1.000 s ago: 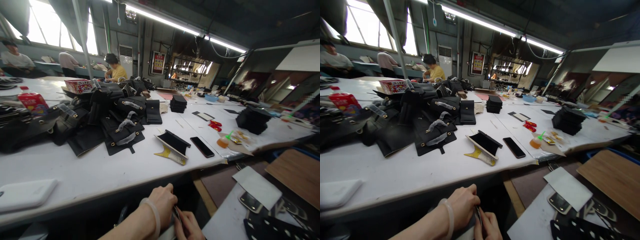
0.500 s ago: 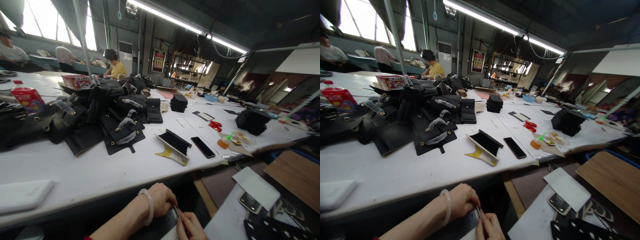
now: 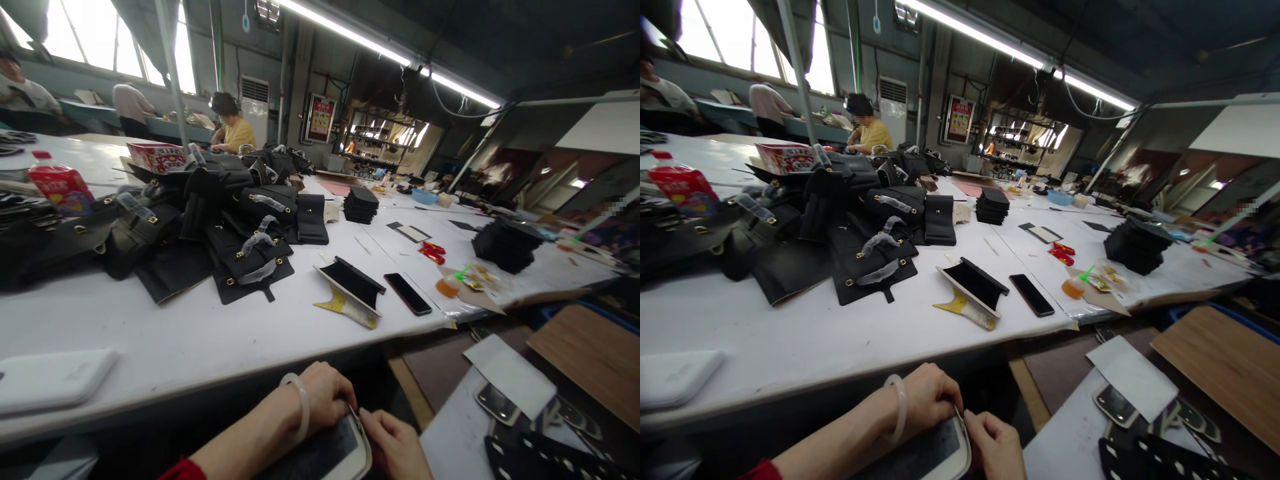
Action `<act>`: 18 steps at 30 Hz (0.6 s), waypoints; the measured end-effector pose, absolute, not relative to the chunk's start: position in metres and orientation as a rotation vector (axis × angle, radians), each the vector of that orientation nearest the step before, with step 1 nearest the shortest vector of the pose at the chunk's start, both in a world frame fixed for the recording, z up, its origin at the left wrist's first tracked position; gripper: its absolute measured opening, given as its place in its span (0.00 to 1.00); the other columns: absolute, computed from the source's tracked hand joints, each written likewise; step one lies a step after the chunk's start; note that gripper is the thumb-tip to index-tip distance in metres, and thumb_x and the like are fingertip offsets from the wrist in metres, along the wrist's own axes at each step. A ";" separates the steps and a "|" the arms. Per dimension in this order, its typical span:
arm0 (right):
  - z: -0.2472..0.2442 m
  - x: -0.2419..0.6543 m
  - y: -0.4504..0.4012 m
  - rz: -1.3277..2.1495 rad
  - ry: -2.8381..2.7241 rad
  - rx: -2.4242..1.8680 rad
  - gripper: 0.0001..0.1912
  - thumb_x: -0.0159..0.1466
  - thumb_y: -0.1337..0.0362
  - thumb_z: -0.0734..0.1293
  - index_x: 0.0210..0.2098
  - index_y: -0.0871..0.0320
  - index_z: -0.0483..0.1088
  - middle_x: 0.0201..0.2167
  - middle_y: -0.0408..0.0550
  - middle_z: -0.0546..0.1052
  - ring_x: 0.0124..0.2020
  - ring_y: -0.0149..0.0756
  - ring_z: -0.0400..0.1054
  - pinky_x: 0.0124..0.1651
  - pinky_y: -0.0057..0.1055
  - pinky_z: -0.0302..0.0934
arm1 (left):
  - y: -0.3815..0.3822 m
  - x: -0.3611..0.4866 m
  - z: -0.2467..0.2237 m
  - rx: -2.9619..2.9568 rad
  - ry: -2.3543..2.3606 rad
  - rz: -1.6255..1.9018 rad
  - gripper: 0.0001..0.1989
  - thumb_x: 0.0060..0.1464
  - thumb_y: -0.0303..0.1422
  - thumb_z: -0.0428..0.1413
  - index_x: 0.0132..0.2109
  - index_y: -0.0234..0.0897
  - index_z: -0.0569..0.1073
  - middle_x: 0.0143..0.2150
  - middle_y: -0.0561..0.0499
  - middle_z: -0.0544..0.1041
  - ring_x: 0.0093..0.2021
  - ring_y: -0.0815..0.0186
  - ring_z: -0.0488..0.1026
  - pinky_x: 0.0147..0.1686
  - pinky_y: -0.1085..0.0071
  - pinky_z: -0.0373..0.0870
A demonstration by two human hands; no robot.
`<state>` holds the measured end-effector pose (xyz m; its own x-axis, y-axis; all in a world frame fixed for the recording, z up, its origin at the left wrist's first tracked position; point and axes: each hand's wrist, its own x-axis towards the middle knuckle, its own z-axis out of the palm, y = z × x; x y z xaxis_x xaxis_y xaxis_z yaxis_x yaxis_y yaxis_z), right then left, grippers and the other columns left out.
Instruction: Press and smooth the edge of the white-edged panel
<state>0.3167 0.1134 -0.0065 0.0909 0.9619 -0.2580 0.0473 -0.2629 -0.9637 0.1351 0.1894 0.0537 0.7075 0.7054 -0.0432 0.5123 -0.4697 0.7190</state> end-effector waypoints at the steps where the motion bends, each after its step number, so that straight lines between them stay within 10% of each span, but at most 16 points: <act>1: -0.008 0.317 0.117 1.433 -0.929 -1.414 0.28 0.49 0.43 0.75 0.20 0.60 0.63 0.16 0.38 0.61 0.19 0.26 0.52 0.23 0.25 0.45 | 0.189 0.135 0.053 2.178 0.932 0.337 0.12 0.49 0.28 0.56 0.40 0.44 0.80 0.35 0.54 0.81 0.38 0.64 0.78 0.42 0.74 0.70; 11: -0.008 0.324 0.125 1.546 -1.318 -1.387 0.25 0.59 0.42 0.67 0.34 0.60 0.66 0.28 0.41 0.68 0.30 0.31 0.61 0.35 0.28 0.55 | 0.193 0.136 0.061 2.121 0.984 0.213 0.13 0.46 0.29 0.56 0.39 0.43 0.80 0.33 0.51 0.81 0.35 0.59 0.78 0.40 0.67 0.73; 18: 0.021 0.317 0.138 1.363 -1.845 -1.590 0.25 0.63 0.41 0.56 0.33 0.58 0.65 0.31 0.45 0.69 0.35 0.40 0.63 0.40 0.35 0.59 | 0.181 0.086 0.080 1.975 0.997 0.322 0.25 0.49 0.31 0.57 0.56 0.39 0.71 0.47 0.46 0.79 0.46 0.54 0.76 0.47 0.61 0.72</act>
